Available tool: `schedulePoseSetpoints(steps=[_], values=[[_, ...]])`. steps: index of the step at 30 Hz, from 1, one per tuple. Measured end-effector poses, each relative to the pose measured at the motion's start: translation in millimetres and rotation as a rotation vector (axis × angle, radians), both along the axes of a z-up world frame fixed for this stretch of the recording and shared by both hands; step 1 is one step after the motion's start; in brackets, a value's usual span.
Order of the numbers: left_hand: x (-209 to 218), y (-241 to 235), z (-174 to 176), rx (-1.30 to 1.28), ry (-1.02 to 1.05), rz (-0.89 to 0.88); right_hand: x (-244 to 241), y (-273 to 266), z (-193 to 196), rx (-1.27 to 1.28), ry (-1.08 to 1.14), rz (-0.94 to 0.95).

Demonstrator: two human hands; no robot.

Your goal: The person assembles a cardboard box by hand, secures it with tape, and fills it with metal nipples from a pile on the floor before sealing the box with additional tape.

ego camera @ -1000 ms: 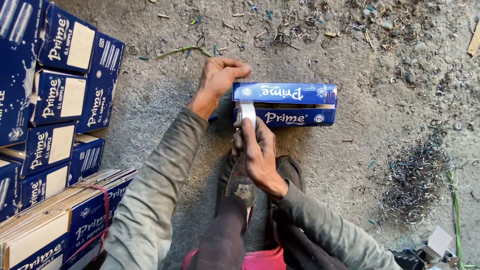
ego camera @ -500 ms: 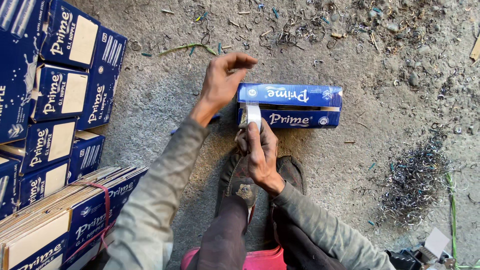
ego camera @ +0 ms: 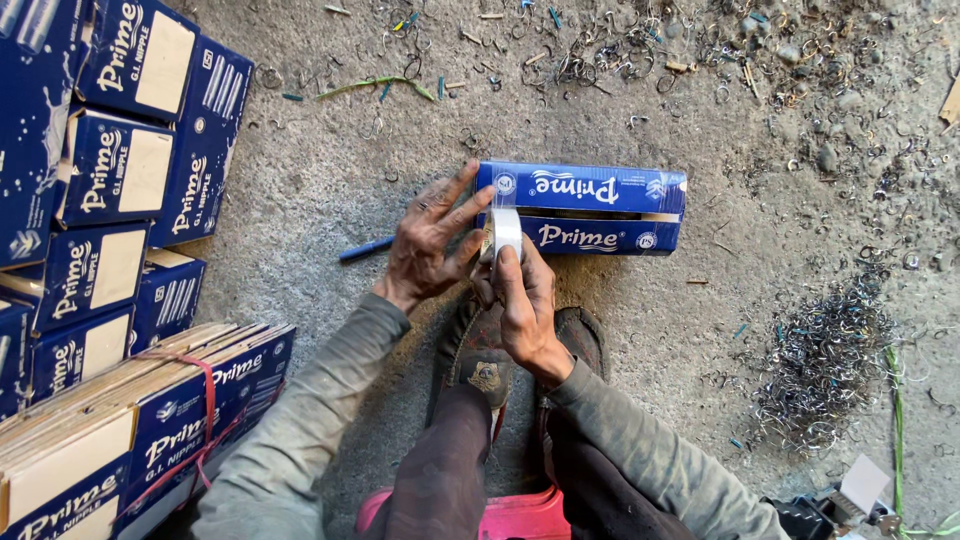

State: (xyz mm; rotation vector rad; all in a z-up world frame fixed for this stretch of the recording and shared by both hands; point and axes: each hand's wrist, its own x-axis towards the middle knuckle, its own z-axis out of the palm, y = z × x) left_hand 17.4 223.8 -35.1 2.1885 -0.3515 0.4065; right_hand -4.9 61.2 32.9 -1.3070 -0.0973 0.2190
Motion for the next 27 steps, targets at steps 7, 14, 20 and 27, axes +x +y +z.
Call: schedulePoseSetpoints(steps=[7, 14, 20, 27], values=[[5.6, 15.9, -2.8, 0.179, 0.104, -0.048, 1.8, -2.2, 18.5, -0.084, 0.116, 0.017], [-4.1, 3.6, 8.3, 0.042, 0.202, 0.021, -24.8, -7.6, 27.2, -0.174, 0.241, 0.051], [-9.3, 3.7, 7.5, -0.041, 0.258, 0.045, -30.3, -6.2, 26.1, -0.266, 0.308, 0.069], [-9.1, -3.4, 19.3, -0.070, 0.227, 0.073, -36.3, -6.6, -21.8, -0.269, 0.379, 0.064]])
